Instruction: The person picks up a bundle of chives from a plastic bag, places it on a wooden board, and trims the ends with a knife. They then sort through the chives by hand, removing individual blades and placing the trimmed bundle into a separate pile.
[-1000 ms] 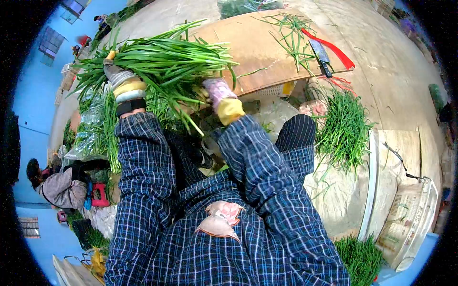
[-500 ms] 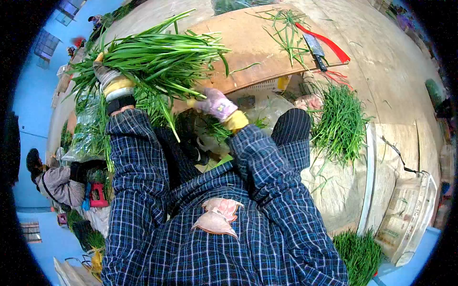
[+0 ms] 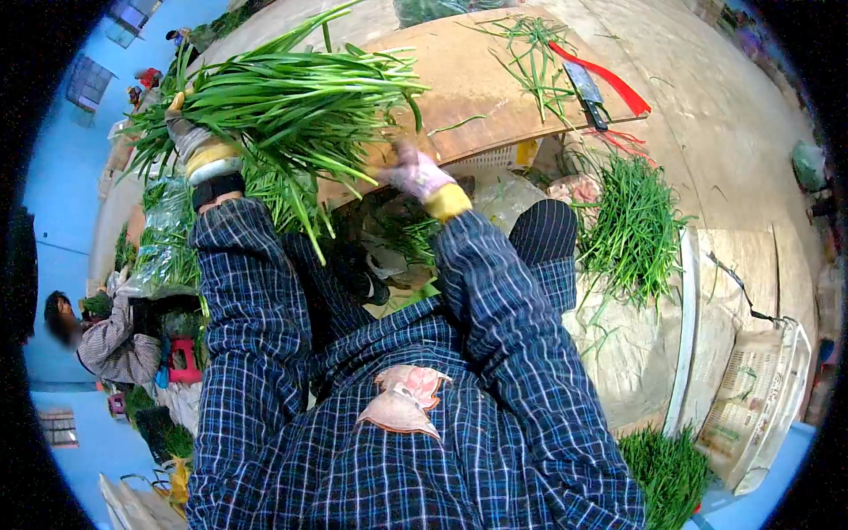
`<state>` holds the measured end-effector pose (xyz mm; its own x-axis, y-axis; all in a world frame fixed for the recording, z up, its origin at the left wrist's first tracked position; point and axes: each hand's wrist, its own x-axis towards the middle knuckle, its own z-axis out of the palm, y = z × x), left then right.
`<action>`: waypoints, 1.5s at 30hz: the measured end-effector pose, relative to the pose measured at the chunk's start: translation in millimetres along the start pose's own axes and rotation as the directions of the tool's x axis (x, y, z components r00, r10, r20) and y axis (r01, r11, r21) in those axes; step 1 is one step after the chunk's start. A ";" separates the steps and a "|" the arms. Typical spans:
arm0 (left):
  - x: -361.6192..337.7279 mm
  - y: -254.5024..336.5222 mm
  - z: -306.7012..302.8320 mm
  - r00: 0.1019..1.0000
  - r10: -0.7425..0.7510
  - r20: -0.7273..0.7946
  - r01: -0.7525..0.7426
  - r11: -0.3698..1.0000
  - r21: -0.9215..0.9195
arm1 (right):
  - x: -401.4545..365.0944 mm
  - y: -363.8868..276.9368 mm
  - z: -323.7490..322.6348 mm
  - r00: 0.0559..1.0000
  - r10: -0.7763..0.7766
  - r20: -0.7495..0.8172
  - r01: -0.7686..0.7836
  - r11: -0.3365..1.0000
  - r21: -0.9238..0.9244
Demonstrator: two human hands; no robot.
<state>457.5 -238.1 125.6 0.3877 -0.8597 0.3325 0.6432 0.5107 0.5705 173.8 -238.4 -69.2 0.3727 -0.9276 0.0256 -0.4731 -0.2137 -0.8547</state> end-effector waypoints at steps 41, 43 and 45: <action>18.7 0.1 25.2 0.995 0.098 0.015 -0.098 0.995 -0.018 | 18.1 4.6 43.5 0.859 -0.107 -0.500 0.063 0.993 -0.102; 13.6 3.1 25.5 0.995 0.080 0.063 -0.075 0.994 -0.084 | -12.2 14.4 35.6 0.820 -0.120 -0.559 0.049 0.989 -0.139; 3.9 3.7 36.8 0.990 0.121 -0.076 -0.122 0.992 -0.019 | -22.3 32.9 21.3 0.959 0.222 -0.179 -0.258 0.943 -0.211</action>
<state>437.1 -239.8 156.7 0.5117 -0.7888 0.3405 0.6032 0.6120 0.5114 166.9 -218.2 -108.9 0.1094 -0.9914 -0.0721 -0.7107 -0.0273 -0.7030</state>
